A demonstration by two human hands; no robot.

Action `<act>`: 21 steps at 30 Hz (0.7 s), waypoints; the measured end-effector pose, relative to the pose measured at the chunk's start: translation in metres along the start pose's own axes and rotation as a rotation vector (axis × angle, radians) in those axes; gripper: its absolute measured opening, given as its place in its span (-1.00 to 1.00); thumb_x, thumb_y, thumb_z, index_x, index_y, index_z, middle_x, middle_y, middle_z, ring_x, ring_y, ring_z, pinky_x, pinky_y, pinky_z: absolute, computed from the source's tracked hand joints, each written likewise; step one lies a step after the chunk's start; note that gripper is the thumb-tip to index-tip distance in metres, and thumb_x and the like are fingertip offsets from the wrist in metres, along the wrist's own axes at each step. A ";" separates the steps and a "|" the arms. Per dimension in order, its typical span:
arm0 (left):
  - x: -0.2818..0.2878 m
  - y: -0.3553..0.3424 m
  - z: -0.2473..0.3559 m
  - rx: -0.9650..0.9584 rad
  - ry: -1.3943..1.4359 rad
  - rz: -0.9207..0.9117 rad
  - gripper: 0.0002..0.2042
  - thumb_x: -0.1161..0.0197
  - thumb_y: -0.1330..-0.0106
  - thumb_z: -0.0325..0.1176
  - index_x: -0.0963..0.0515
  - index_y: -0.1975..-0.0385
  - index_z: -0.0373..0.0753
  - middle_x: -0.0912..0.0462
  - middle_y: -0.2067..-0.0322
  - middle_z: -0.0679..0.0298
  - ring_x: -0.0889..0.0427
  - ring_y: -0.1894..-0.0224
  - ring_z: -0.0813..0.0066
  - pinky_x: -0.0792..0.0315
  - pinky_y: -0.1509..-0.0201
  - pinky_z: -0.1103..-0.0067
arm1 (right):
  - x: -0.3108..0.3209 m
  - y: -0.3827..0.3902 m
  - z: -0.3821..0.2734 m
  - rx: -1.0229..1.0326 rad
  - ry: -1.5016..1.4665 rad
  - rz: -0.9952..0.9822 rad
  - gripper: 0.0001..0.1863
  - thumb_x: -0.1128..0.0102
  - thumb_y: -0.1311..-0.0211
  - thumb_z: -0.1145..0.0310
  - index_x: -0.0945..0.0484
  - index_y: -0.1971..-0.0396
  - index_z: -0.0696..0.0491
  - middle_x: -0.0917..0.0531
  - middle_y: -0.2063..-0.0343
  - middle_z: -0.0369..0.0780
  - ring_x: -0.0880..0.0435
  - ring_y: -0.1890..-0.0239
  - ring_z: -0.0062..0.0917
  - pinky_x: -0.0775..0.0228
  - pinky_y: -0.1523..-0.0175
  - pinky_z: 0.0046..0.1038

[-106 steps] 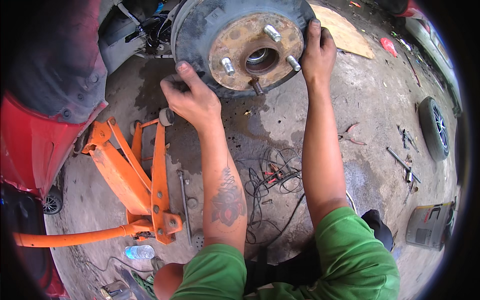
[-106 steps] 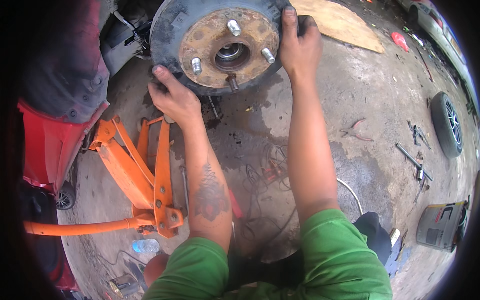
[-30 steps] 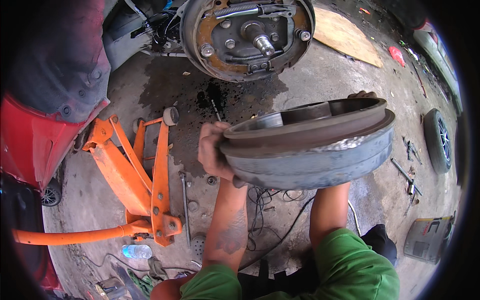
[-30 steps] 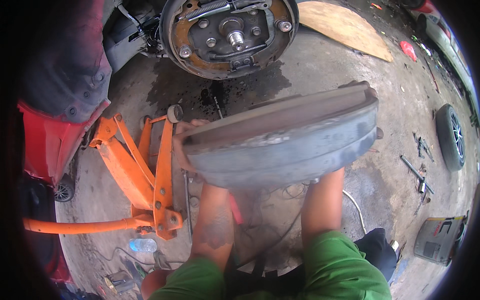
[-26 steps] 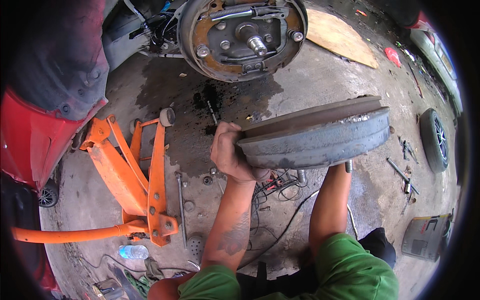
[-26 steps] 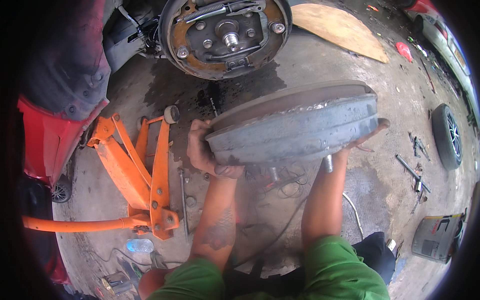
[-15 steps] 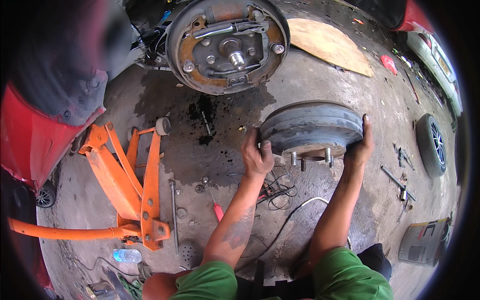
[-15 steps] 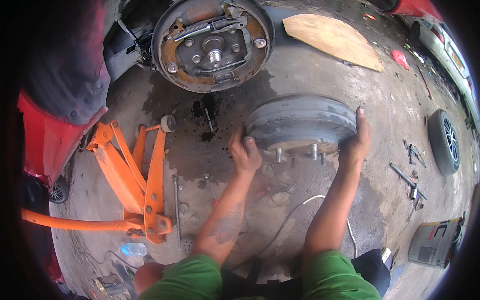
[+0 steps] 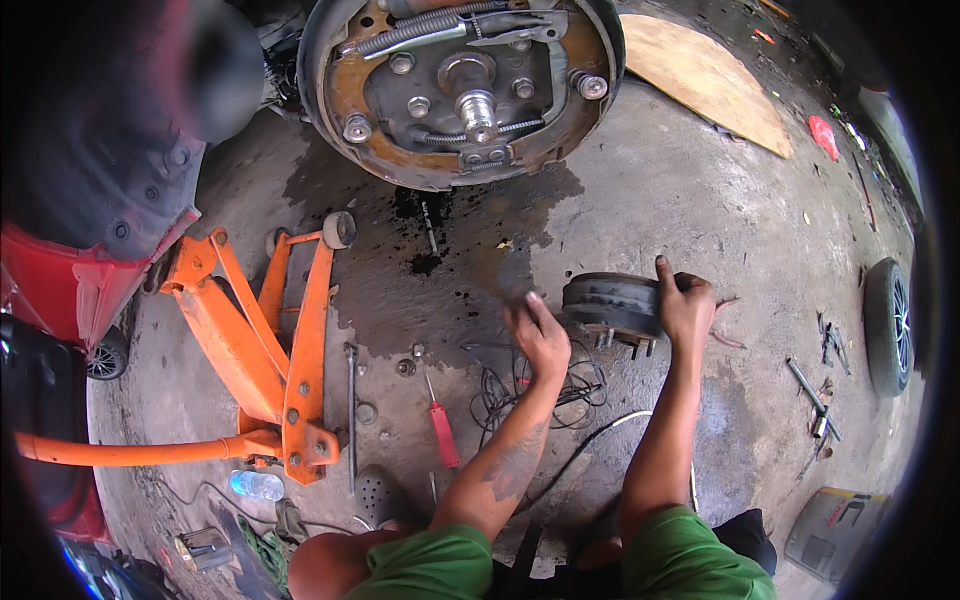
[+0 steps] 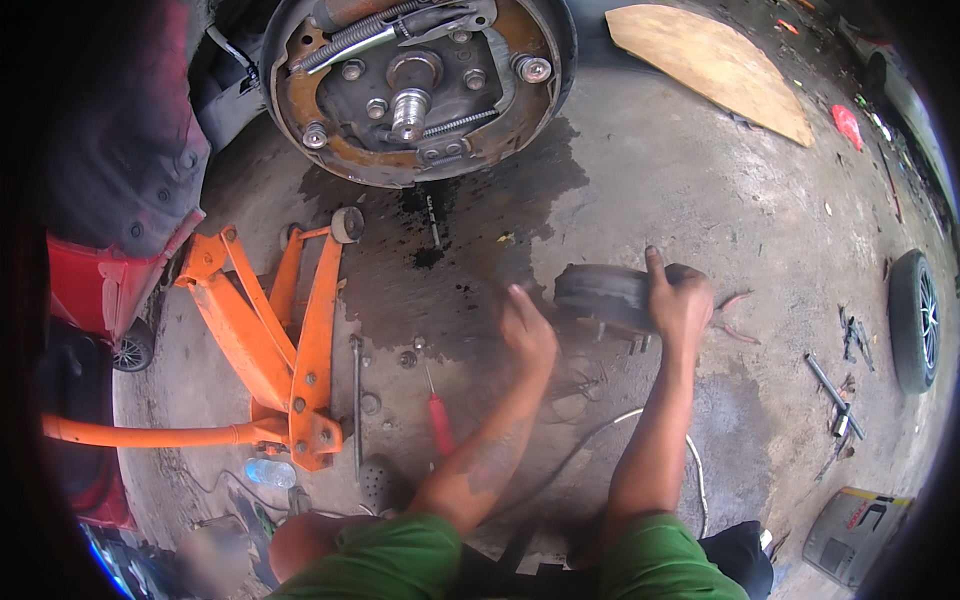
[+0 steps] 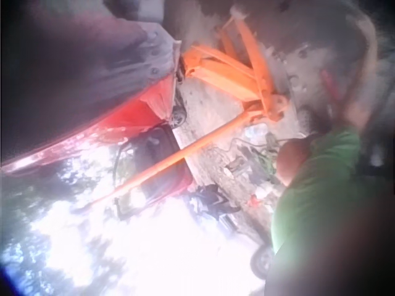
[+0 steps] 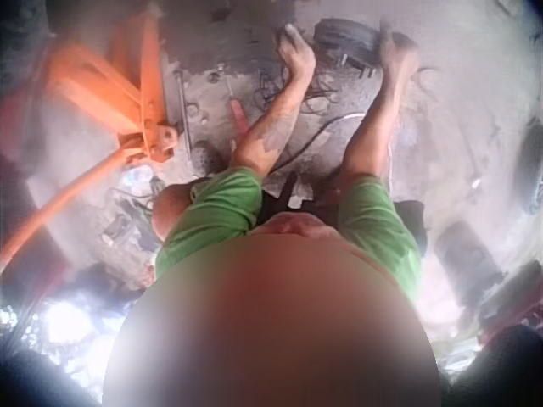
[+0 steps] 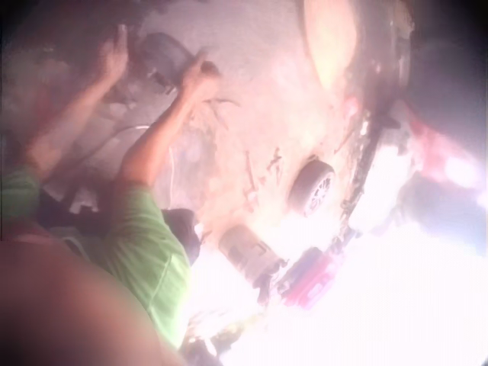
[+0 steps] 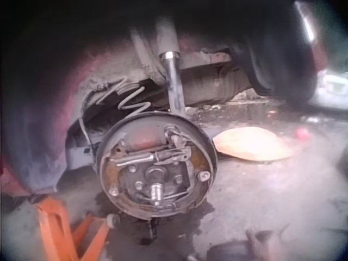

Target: The person removes the brake drum from a car's wheel hub, uses a hammer to loosen it, and then reattaches it. They also use a wrench to tighten bolts on the brake assembly.

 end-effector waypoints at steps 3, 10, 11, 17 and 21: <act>0.024 -0.067 0.071 -0.409 0.080 -0.027 -0.61 -0.14 -0.43 -0.30 -0.46 -0.05 -0.55 -0.59 0.24 -0.06 -0.57 0.16 0.26 -0.43 0.05 0.36 | -0.024 0.004 0.014 0.017 0.134 -0.074 -0.38 -0.21 -0.19 -0.18 -0.70 0.56 0.19 -0.64 0.58 0.09 -0.66 0.44 0.00 -0.47 0.23 -0.15; 0.028 -0.149 0.214 -0.175 0.548 -0.406 -0.15 -0.26 -0.32 -0.40 0.22 -0.38 -0.62 -0.62 0.53 0.10 -0.61 0.60 0.48 -0.44 0.57 0.63 | -0.042 -0.033 0.019 0.101 0.142 -0.052 -0.37 -0.18 -0.22 -0.17 -0.65 0.63 0.19 -0.61 0.59 0.10 -0.63 0.44 0.03 -0.43 0.21 -0.11; 0.029 -0.156 0.222 -0.033 0.565 -0.467 -0.08 -0.27 -0.31 -0.39 0.33 -0.39 -0.59 -0.62 0.57 0.09 -0.63 0.63 0.45 -0.46 0.57 0.60 | -0.042 -0.038 0.016 0.117 0.140 -0.063 -0.38 -0.19 -0.22 -0.16 -0.65 0.63 0.19 -0.61 0.60 0.10 -0.62 0.45 0.02 -0.43 0.22 -0.12; 0.015 -0.171 0.238 -0.307 0.593 -0.368 0.00 -0.25 -0.31 -0.42 0.52 -0.39 -0.51 -0.65 0.37 -0.13 -0.71 0.50 0.29 -0.55 0.51 0.52 | -0.040 -0.051 0.033 0.199 0.105 -0.158 -0.39 -0.24 -0.21 -0.11 -0.61 0.63 0.24 -0.54 0.66 0.10 -0.55 0.57 -0.07 -0.37 0.32 -0.18; 0.000 -0.163 0.209 -0.162 0.371 -0.423 0.00 -0.32 -0.23 -0.40 0.37 -0.43 -0.49 -0.64 0.49 0.08 -0.63 0.53 0.26 -0.52 0.35 0.40 | -0.053 -0.067 0.068 0.353 0.032 -0.093 -0.41 -0.19 -0.30 0.00 -0.51 0.62 0.31 -0.50 0.65 0.11 -0.37 0.62 -0.19 -0.25 0.39 -0.18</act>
Point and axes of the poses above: each hand's wrist, its own y-axis away from the middle knuckle, its own x-axis out of the back of the hand, z = x × y, the point moved 3 cm from there along -y, towards the middle knuckle
